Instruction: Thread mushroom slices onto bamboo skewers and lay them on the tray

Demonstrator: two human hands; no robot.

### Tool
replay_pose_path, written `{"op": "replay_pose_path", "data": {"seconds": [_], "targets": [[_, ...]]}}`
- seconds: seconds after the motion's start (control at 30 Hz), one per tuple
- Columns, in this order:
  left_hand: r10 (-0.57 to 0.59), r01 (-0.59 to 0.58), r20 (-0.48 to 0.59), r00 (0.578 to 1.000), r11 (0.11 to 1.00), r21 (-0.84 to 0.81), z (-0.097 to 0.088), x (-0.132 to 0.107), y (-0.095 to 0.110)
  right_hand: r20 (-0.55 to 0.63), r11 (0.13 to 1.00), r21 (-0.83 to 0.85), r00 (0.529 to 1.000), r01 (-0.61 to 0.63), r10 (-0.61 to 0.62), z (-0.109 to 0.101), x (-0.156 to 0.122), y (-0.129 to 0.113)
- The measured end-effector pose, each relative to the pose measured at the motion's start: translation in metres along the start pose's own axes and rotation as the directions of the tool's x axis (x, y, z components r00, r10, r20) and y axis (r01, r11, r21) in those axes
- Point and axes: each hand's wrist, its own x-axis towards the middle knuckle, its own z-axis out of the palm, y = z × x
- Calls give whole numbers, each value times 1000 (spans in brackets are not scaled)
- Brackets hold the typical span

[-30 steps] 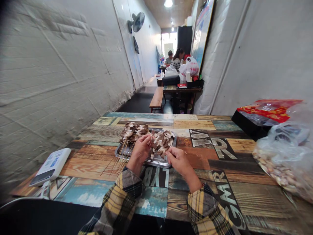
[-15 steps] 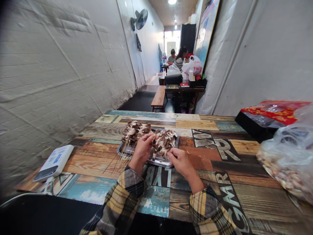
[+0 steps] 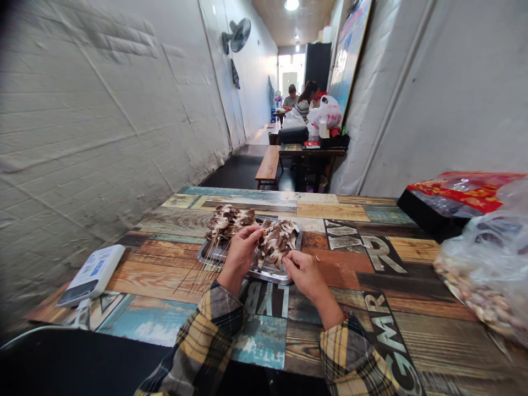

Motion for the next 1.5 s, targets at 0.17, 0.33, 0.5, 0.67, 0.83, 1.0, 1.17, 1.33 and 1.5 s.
{"op": "replay_pose_path", "data": {"seconds": [0.17,0.33,0.5,0.67,0.83,1.0,1.17,1.33,1.5], "targets": [[11,-11,-11,1000,1000,-2,-2,1,-2,-16,1000,7,1000,8,-8,2,0,1],[-51,51,24,998,998,-37,-1,-1,2,-32,1000,7,999,4,-3,3,0,5],[-112,115,42,993,991,-72,0,-2,4,-43,999,-22,999,25,-26,4,0,4],[-118,122,47,992,989,-78,-1,-2,3,-54,998,-50,998,37,-39,6,-1,2],[-144,147,43,989,986,-83,-1,-2,0,-77,995,-96,997,22,-30,7,-1,-2],[-178,182,65,982,981,-68,4,-6,-2,-119,992,-120,992,30,-45,9,-1,-4],[-177,191,117,977,974,-122,5,-6,2,-82,998,-51,995,44,-48,10,0,3],[-138,157,123,983,974,-162,4,-5,0,-76,1000,3,997,28,-27,11,0,8],[-116,124,91,989,988,-96,6,-5,-5,-62,1000,5,998,-3,3,13,0,8]]}}
